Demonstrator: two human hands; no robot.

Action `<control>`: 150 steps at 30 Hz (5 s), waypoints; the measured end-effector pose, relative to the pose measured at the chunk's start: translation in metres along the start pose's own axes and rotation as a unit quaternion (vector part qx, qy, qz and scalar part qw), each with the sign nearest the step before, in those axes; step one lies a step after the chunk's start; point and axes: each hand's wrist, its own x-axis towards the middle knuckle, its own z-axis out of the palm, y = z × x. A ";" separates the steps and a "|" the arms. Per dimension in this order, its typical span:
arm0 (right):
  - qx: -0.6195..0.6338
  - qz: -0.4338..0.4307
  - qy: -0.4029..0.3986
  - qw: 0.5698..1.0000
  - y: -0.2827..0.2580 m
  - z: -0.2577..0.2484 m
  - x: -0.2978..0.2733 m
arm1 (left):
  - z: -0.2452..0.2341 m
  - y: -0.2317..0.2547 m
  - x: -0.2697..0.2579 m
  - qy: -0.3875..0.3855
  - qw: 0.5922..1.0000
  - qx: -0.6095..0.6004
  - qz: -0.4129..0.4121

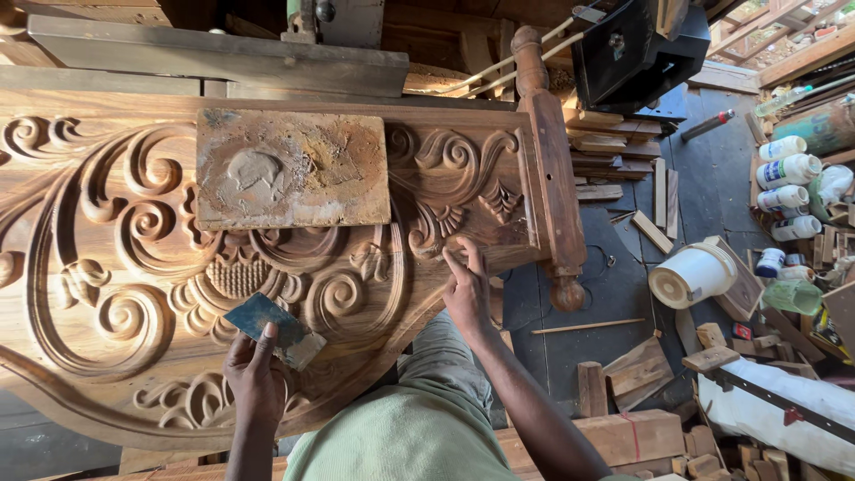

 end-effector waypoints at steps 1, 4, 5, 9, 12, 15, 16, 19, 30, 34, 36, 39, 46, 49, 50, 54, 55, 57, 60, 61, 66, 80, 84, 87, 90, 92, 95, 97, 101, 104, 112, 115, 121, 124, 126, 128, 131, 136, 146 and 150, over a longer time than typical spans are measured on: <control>0.007 0.019 -0.017 1.000 0.000 0.000 0.001 | -0.001 -0.001 0.000 -0.004 1.000 -0.005 -0.004; -0.016 0.050 -0.069 0.996 -0.005 0.003 0.005 | -0.006 -0.006 0.002 0.001 1.000 -0.013 -0.015; -0.051 0.040 -0.085 0.994 -0.008 0.004 0.004 | -0.008 -0.007 0.003 0.013 1.000 -0.011 -0.016; -0.075 0.037 -0.084 0.993 -0.014 0.009 -0.003 | -0.014 -0.010 0.005 -0.004 1.000 -0.011 -0.012; -0.061 0.058 -0.121 0.989 -0.012 0.005 -0.009 | -0.012 -0.008 0.005 0.011 1.000 -0.006 -0.026; 0.055 0.082 -0.081 0.992 -0.010 -0.002 -0.012 | -0.011 -0.007 0.006 0.011 0.999 -0.017 -0.025; 0.047 0.068 -0.070 0.994 -0.010 -0.005 -0.011 | -0.013 -0.006 0.004 0.015 1.000 -0.016 -0.021; 0.010 0.027 -0.041 0.999 -0.007 -0.011 0.002 | -0.012 -0.009 0.006 0.011 1.000 -0.022 -0.011; -0.100 0.020 -0.126 0.987 -0.015 -0.003 -0.002 | -0.010 -0.012 0.008 -0.011 1.000 -0.021 0.008; -0.064 -0.033 -0.078 0.994 -0.006 0.003 -0.018 | -0.007 -0.008 0.004 0.003 1.000 -0.021 -0.018; -0.024 -0.050 -0.049 0.997 -0.005 0.007 -0.017 | -0.006 -0.004 0.003 -0.003 1.000 -0.021 -0.013; 0.005 0.006 -0.032 0.999 0.000 0.010 -0.007 | -0.006 -0.003 0.001 0.007 0.999 -0.017 -0.027; -0.063 -0.018 -0.119 0.991 -0.006 0.013 -0.008 | -0.005 -0.002 0.000 0.003 1.000 -0.028 -0.006; -0.078 -0.045 -0.126 0.988 0.000 0.011 -0.015 | -0.001 -0.003 0.002 0.004 1.000 -0.023 -0.012; -0.058 -0.043 -0.114 0.991 0.001 0.011 -0.015 | -0.001 -0.003 0.002 0.001 1.000 -0.025 -0.007; 0.066 -0.010 -0.066 0.996 0.007 0.014 -0.003 | -0.003 -0.005 0.001 0.010 1.000 -0.017 0.003; 0.072 0.008 -0.062 0.995 0.007 0.015 0.005 | -0.005 -0.006 0.000 0.008 1.000 -0.025 0.002; 0.082 0.044 -0.053 0.994 0.010 0.016 0.026 | -0.007 -0.008 0.001 0.001 0.999 -0.039 0.000; -0.036 0.027 -0.109 0.993 0.012 0.014 0.049 | -0.009 -0.009 0.002 -0.001 0.999 -0.047 0.004; 0.018 0.018 -0.110 0.994 0.012 0.013 0.050 | -0.009 -0.010 0.002 -0.003 0.999 -0.049 0.006; -0.032 -0.034 -0.091 0.995 0.018 0.008 0.055 | -0.008 -0.004 -0.004 0.013 0.998 -0.055 0.000; 0.186 -0.219 -0.167 0.943 -0.077 -0.079 -0.017 | 0.071 -0.010 -0.020 -0.002 0.997 0.053 -0.059; 0.172 -0.221 -0.224 0.934 -0.107 -0.107 -0.014 | 0.081 0.002 -0.028 -0.022 0.996 0.069 -0.055; 0.162 -0.240 -0.221 0.931 -0.117 -0.116 -0.009 | 0.086 0.010 -0.035 -0.002 0.994 0.086 -0.072; 0.167 -0.239 -0.240 0.926 -0.120 -0.120 -0.014 | 0.088 0.014 -0.043 -0.012 0.994 0.082 -0.069; 0.185 -0.223 -0.249 0.924 -0.120 -0.121 -0.022 | 0.086 0.014 -0.047 0.000 0.992 0.099 -0.082; 0.235 -0.186 -0.254 0.920 -0.111 -0.118 -0.039 | 0.077 0.006 -0.052 0.021 0.987 0.122 -0.104; 0.301 -0.182 -0.208 0.913 -0.101 -0.110 -0.051 | 0.065 -0.002 -0.052 0.037 0.983 0.168 -0.070; 0.339 -0.008 -0.188 0.922 -0.070 -0.078 -0.046 | 0.027 -0.009 -0.035 0.113 0.974 0.164 0.111; 0.130 -0.115 -0.174 0.969 -0.028 -0.062 -0.015 | -0.011 -0.010 -0.022 0.186 0.935 0.221 0.208; -0.009 -0.257 -0.260 0.931 0.017 -0.028 0.071 | -0.033 -0.047 0.001 0.143 0.864 0.253 0.412; -0.017 -0.325 -0.262 0.909 0.016 -0.026 0.085 | -0.038 -0.042 0.002 0.140 0.872 0.263 0.388; -0.054 -0.325 -0.307 0.893 0.010 -0.026 0.088 | -0.027 -0.036 -0.003 0.124 0.877 0.274 0.373; -0.108 -0.321 -0.320 0.885 0.010 -0.018 0.084 | -0.024 -0.030 -0.007 0.149 0.869 0.323 0.345; -0.134 -0.340 -0.303 0.880 0.012 -0.011 0.082 | -0.022 -0.025 -0.007 0.143 0.866 0.334 0.344; -0.150 -0.413 -0.240 0.866 0.017 -0.007 0.079 | -0.021 -0.024 -0.011 0.141 0.859 0.347 0.349; -0.206 -0.464 -0.237 0.828 0.019 -0.003 0.080 | -0.020 -0.021 -0.011 0.140 0.855 0.351 0.354; -0.256 -0.490 -0.281 0.784 0.022 -0.013 0.086 | -0.016 -0.018 -0.012 0.129 0.857 0.330 0.374; -0.017 -0.342 -0.258 0.903 0.009 -0.023 0.081 | -0.014 -0.012 -0.013 0.133 0.855 0.338 0.371; -0.009 -0.373 -0.256 0.892 0.020 -0.022 0.076 | -0.015 -0.010 -0.014 0.132 0.851 0.353 0.366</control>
